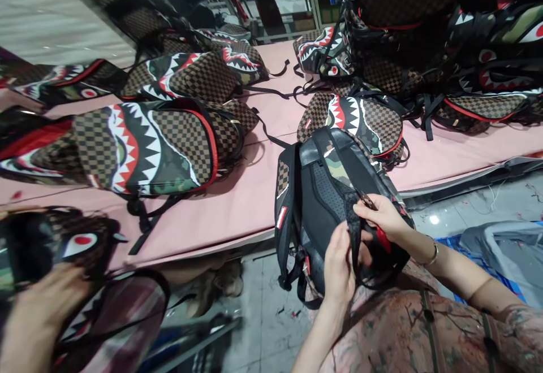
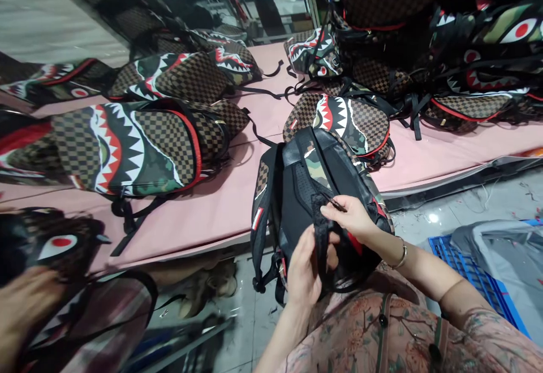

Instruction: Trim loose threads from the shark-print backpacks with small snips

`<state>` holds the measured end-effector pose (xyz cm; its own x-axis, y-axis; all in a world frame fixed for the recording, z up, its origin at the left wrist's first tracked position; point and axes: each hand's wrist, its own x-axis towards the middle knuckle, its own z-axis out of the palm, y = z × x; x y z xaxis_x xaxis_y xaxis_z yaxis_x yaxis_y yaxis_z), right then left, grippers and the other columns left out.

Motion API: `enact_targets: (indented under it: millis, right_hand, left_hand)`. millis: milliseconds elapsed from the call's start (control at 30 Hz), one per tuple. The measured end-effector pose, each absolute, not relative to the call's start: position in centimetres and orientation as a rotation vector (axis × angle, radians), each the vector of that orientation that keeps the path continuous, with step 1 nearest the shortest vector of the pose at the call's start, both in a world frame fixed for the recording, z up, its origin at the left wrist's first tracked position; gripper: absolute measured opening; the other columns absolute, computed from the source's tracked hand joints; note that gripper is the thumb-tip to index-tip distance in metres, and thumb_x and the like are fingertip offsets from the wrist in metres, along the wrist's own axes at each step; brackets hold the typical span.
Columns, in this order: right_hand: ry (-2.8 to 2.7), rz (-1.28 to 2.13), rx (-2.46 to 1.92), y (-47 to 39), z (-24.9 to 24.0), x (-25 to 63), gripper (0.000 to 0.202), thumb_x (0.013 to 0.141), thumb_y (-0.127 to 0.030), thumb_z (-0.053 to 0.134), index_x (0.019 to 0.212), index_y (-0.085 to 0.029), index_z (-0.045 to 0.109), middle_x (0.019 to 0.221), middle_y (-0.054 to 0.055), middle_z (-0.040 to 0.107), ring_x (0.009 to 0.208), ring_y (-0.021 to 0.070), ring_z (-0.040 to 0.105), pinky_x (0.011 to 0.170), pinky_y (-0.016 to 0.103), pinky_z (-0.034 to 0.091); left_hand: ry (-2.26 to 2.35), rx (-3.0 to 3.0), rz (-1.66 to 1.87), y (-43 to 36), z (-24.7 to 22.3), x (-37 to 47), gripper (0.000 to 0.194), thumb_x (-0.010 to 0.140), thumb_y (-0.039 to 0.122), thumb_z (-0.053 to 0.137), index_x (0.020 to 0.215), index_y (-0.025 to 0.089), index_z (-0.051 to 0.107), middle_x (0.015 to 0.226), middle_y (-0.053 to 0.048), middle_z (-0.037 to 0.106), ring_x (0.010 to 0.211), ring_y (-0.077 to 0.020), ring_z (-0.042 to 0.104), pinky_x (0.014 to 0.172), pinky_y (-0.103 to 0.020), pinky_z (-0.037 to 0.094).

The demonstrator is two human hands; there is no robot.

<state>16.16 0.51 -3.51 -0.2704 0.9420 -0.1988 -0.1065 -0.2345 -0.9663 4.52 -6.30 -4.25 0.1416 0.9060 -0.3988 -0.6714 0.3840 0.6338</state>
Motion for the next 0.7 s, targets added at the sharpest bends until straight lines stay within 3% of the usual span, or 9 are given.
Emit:
enact_targets:
  millis: [67, 167, 267, 433, 700]
  right_hand:
    - [-1.208, 1.605, -1.133, 0.6, -3.7, 16.1, 0.035, 0.067, -0.046, 0.065, 0.062, -0.017, 0.048, 0.05, -0.008, 0.041, 0.043, 0.0051, 0.036, 0.044, 0.019, 0.03]
    - [-1.348, 1.437, -1.169, 0.4, -4.2, 16.2, 0.027, 0.07, -0.041, 0.063, 0.077, -0.017, 0.054, 0.062, -0.004, 0.052, 0.057, 0.0094, 0.05, 0.057, 0.022, 0.041]
    - [-1.539, 1.103, -1.238, -0.2, -4.7, 17.0, 0.025, 0.077, -0.032, 0.057, 0.098, -0.02, 0.054, 0.082, 0.0, 0.059, 0.074, 0.013, 0.056, 0.068, 0.026, 0.045]
    - [-1.913, 0.571, -1.16, -0.9, -5.0, 19.0, 0.012, 0.082, -0.028, 0.055, 0.09, -0.02, 0.059, 0.081, 0.004, 0.062, 0.075, 0.0164, 0.058, 0.07, 0.03, 0.045]
    - [-2.051, 0.418, -1.037, -0.6, -4.8, 19.3, 0.014, 0.085, -0.03, 0.053, 0.087, -0.018, 0.059, 0.079, 0.006, 0.064, 0.075, 0.0168, 0.059, 0.069, 0.03, 0.046]
  left_hand:
    - [1.048, 0.426, 1.318, -6.5, -4.8, 4.4, 0.034, 0.07, 0.033, 0.068, 0.099, 0.016, 0.065, 0.086, -0.006, 0.07, 0.064, -0.0132, 0.064, 0.057, -0.023, 0.052]
    - [1.19, 0.478, 1.343, -6.5, -5.3, 3.9, 0.033, 0.062, 0.027, 0.075, 0.092, 0.015, 0.07, 0.093, -0.009, 0.071, 0.081, -0.0187, 0.066, 0.073, -0.029, 0.052]
    - [1.157, 0.381, 1.334, -6.1, -4.9, 3.5, 0.032, 0.06, 0.027, 0.075, 0.09, 0.016, 0.07, 0.089, -0.009, 0.072, 0.076, -0.0186, 0.067, 0.067, -0.027, 0.053]
    - [1.091, 0.274, 1.345, -5.4, -3.8, 3.4, 0.033, 0.058, 0.025, 0.076, 0.089, 0.016, 0.07, 0.09, -0.009, 0.072, 0.07, -0.017, 0.067, 0.059, -0.024, 0.052]
    - [1.144, 0.324, 1.377, -5.6, -3.8, 4.1, 0.033, 0.057, 0.027, 0.077, 0.087, 0.016, 0.071, 0.088, -0.009, 0.072, 0.071, -0.0173, 0.067, 0.063, -0.026, 0.052]
